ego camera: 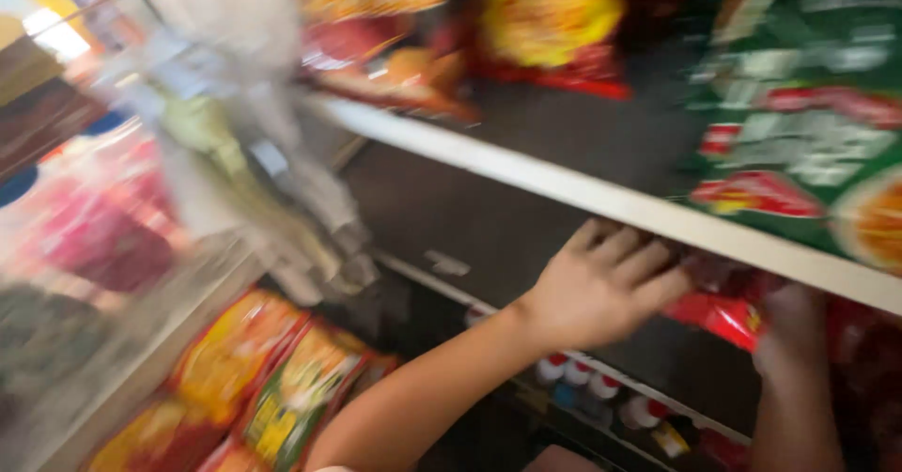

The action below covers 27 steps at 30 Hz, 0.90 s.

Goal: The person repeatedly picks up packets of instant noodles from a lower shelf and places them on a counter. They handle multiple packets of different brands, including green and red packaging, stacking them on the surface.

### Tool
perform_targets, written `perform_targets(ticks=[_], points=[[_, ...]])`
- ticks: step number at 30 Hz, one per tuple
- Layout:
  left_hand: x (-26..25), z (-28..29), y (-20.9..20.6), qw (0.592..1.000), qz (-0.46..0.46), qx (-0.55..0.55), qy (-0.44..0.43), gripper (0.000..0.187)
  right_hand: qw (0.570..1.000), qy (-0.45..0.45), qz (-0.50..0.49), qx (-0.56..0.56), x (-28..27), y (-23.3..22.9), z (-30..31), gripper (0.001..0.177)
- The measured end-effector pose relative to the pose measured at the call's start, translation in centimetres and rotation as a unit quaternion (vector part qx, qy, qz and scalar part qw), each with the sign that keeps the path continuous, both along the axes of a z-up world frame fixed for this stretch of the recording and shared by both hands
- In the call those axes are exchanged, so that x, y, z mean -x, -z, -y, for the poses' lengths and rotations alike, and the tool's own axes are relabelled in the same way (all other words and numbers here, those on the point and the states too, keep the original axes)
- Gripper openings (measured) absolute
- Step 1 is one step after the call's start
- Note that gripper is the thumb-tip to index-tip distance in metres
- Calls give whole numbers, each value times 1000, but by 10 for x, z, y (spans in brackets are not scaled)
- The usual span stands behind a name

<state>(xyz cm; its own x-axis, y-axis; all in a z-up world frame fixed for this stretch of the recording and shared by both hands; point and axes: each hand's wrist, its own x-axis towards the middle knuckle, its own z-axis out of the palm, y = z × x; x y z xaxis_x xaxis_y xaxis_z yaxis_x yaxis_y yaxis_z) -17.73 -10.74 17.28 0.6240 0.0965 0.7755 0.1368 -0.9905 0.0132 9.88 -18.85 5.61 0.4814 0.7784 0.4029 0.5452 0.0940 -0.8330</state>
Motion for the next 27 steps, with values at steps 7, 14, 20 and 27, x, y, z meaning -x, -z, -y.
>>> perform_targets(ticks=[7, 14, 20, 27], points=[[168, 56, -29, 979, 70, 163, -97, 49, 810, -453, -373, -31, 95, 66, -68, 67], [328, 111, 20, 845, 152, 242, -452, 54, 822, -521, -183, 139, 331, 20, -112, 52], [465, 134, 82, 748, 302, 133, -576, 67, 724, -665, -157, 95, 524, -29, -100, 73], [543, 150, 119, 620, 317, 386, -605, 61, 707, -679, 172, 97, 627, 4, -116, 60]])
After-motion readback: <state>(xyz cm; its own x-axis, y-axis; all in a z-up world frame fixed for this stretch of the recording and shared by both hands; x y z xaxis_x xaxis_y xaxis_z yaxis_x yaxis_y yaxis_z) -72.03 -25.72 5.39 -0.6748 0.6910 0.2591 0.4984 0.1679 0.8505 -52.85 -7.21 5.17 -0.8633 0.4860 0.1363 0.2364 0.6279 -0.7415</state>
